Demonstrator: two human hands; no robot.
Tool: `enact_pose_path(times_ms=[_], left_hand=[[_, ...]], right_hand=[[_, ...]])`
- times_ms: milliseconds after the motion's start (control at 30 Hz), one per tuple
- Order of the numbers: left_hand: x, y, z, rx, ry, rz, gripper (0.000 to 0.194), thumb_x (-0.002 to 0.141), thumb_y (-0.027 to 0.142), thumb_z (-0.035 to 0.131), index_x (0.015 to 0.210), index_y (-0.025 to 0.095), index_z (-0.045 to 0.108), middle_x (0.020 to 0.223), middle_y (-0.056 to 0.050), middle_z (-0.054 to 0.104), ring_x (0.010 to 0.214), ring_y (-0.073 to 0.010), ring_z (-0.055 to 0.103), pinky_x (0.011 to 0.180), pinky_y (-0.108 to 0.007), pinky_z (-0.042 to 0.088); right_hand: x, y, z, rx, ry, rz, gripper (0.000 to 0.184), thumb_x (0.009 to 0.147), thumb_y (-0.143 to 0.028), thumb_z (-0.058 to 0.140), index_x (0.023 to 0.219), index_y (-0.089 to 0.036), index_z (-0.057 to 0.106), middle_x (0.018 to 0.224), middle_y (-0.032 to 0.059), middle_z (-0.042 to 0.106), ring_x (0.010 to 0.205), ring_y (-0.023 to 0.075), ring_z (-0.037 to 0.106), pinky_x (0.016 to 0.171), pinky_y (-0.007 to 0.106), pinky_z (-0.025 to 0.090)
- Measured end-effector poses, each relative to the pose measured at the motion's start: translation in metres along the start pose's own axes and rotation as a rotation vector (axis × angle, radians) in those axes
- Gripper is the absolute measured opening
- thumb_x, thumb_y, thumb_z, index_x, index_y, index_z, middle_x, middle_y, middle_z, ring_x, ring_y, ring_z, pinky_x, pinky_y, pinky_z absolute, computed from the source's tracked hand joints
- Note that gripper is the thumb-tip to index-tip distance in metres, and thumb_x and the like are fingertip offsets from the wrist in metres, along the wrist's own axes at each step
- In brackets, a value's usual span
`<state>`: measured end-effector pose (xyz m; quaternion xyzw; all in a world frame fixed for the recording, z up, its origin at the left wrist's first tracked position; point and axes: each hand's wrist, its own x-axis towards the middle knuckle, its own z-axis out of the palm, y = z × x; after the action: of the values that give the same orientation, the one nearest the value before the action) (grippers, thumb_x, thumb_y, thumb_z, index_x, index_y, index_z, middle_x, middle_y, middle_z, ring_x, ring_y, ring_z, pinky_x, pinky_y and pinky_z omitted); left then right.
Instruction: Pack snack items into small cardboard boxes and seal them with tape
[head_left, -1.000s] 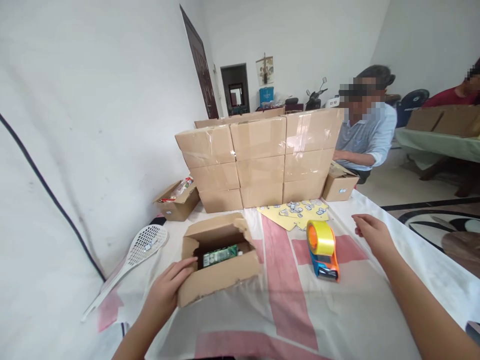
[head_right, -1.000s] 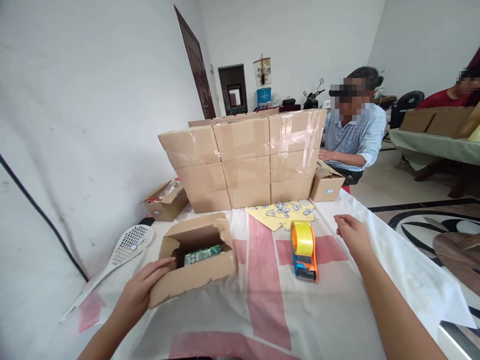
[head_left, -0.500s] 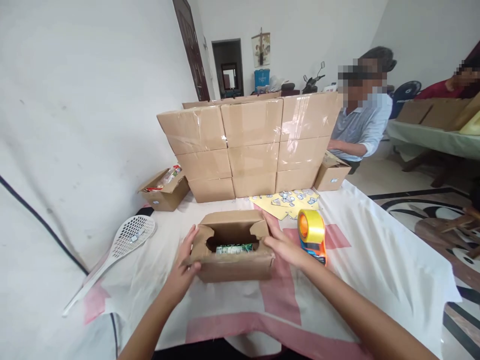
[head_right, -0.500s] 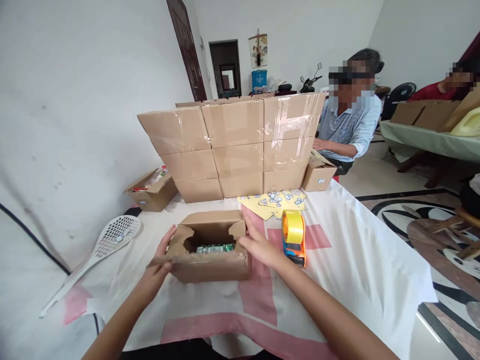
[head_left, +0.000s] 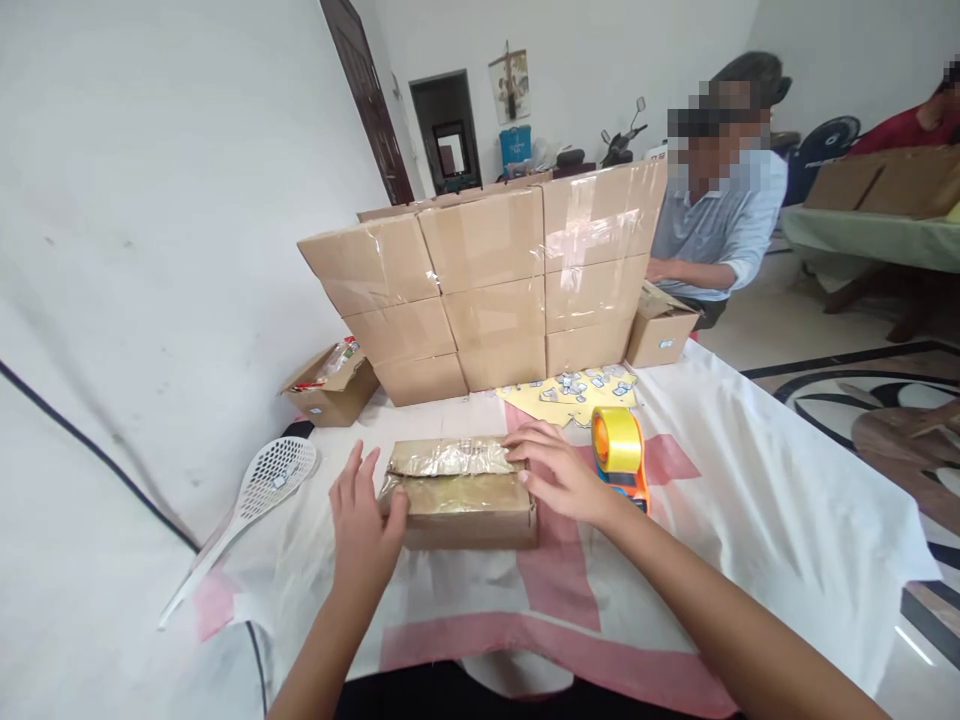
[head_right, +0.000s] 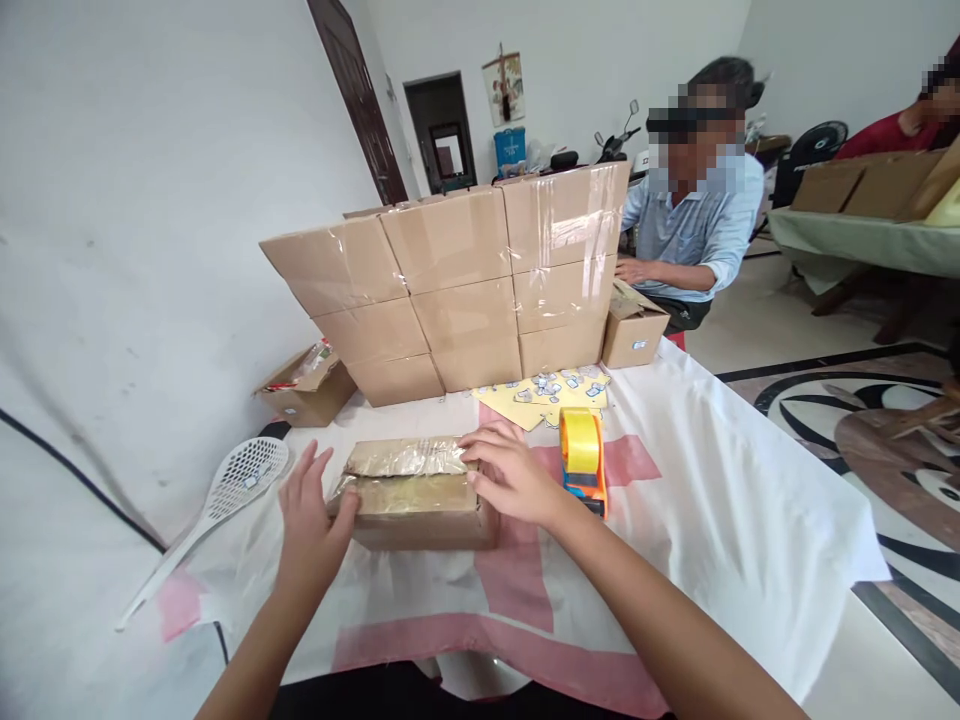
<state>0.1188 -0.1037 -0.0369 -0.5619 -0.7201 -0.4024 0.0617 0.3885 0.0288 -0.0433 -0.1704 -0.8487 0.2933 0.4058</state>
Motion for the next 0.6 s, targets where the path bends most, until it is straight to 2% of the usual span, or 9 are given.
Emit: enact_pose_path(times_ms=[67, 167, 233, 300, 367, 400, 500, 567, 600], left_hand=[[-0.003, 0.021, 0.000, 0.149, -0.054, 0.238, 0.057, 0.095, 0.039, 0.054, 0.149, 0.023, 0.042, 0.161, -0.013, 0.038, 0.147, -0.0339, 0.037, 0.118, -0.056, 0.032], [-0.006, 0.046, 0.008, 0.255, -0.365, 0.435, 0.056, 0.095, 0.047, 0.057, 0.146, 0.028, 0.048, 0.150, -0.008, 0.054, 0.138, -0.0324, 0.050, 0.112, -0.052, 0.041], [-0.005, 0.053, 0.014, 0.317, -0.457, 0.427, 0.056, 0.092, 0.050, 0.061, 0.142, 0.026, 0.053, 0.147, -0.007, 0.058, 0.137, -0.0338, 0.052, 0.109, -0.052, 0.044], [-0.004, 0.053, 0.018, 0.350, -0.463, 0.403, 0.057, 0.091, 0.049, 0.063, 0.141, 0.023, 0.055, 0.145, -0.008, 0.059, 0.136, -0.0345, 0.053, 0.107, -0.052, 0.046], [-0.003, 0.051, 0.021, 0.348, -0.434, 0.423, 0.057, 0.090, 0.048, 0.065, 0.140, 0.022, 0.056, 0.144, -0.008, 0.060, 0.133, -0.0343, 0.056, 0.106, -0.052, 0.047], [-0.003, 0.050, 0.022, 0.339, -0.399, 0.442, 0.057, 0.090, 0.048, 0.066, 0.139, 0.021, 0.056, 0.144, -0.009, 0.060, 0.132, -0.0343, 0.056, 0.106, -0.052, 0.047], [-0.006, 0.048, 0.023, 0.285, -0.264, 0.511, 0.053, 0.089, 0.046, 0.068, 0.134, 0.021, 0.057, 0.142, -0.012, 0.061, 0.134, -0.0349, 0.054, 0.107, -0.051, 0.046], [-0.008, 0.050, 0.016, 0.222, -0.181, 0.558, 0.045, 0.090, 0.041, 0.068, 0.128, 0.021, 0.058, 0.138, -0.013, 0.063, 0.135, -0.0347, 0.053, 0.108, -0.052, 0.045], [-0.009, 0.050, 0.010, 0.175, -0.135, 0.574, 0.039, 0.090, 0.037, 0.067, 0.125, 0.021, 0.059, 0.135, -0.013, 0.064, 0.133, -0.0338, 0.054, 0.107, -0.052, 0.046]], right_hand=[[0.001, -0.010, -0.003, -0.106, -0.021, -0.018, 0.013, 0.096, -0.025, 0.056, 0.103, -0.024, 0.067, 0.122, 0.0071, 0.069, 0.117, 0.0259, 0.057, 0.105, 0.049, 0.039], [0.001, -0.015, -0.011, -0.272, 0.004, -0.035, 0.017, 0.098, -0.027, 0.053, 0.108, -0.024, 0.067, 0.122, 0.0076, 0.069, 0.117, 0.0265, 0.058, 0.104, 0.048, 0.038], [0.000, -0.010, -0.029, -0.371, 0.187, -0.004, 0.020, 0.097, -0.028, 0.052, 0.111, -0.023, 0.066, 0.121, 0.0086, 0.069, 0.117, 0.0272, 0.058, 0.105, 0.049, 0.036], [-0.005, 0.001, -0.057, -0.435, 0.480, 0.118, 0.021, 0.095, -0.029, 0.052, 0.109, -0.021, 0.065, 0.117, 0.0107, 0.069, 0.113, 0.0273, 0.060, 0.103, 0.047, 0.040], [-0.012, 0.015, -0.089, -0.489, 0.700, 0.364, 0.024, 0.090, -0.034, 0.055, 0.106, -0.017, 0.062, 0.109, 0.0130, 0.068, 0.105, 0.0279, 0.062, 0.094, 0.043, 0.046], [-0.016, 0.023, -0.104, -0.513, 0.707, 0.538, 0.026, 0.088, -0.038, 0.058, 0.103, -0.017, 0.062, 0.104, 0.0133, 0.068, 0.098, 0.0284, 0.063, 0.087, 0.041, 0.048], [-0.030, 0.043, -0.135, -0.409, 0.320, 1.006, 0.033, 0.086, -0.050, 0.062, 0.088, -0.017, 0.062, 0.087, 0.0110, 0.069, 0.082, 0.0269, 0.064, 0.073, 0.036, 0.048], [-0.036, 0.053, -0.141, -0.255, 0.094, 1.101, 0.039, 0.090, -0.055, 0.058, 0.082, -0.017, 0.063, 0.089, 0.0115, 0.071, 0.080, 0.0248, 0.066, 0.071, 0.033, 0.048], [-0.038, 0.057, -0.140, -0.207, 0.055, 1.100, 0.041, 0.092, -0.055, 0.055, 0.083, -0.016, 0.064, 0.094, 0.0124, 0.072, 0.082, 0.0241, 0.066, 0.071, 0.032, 0.048]])
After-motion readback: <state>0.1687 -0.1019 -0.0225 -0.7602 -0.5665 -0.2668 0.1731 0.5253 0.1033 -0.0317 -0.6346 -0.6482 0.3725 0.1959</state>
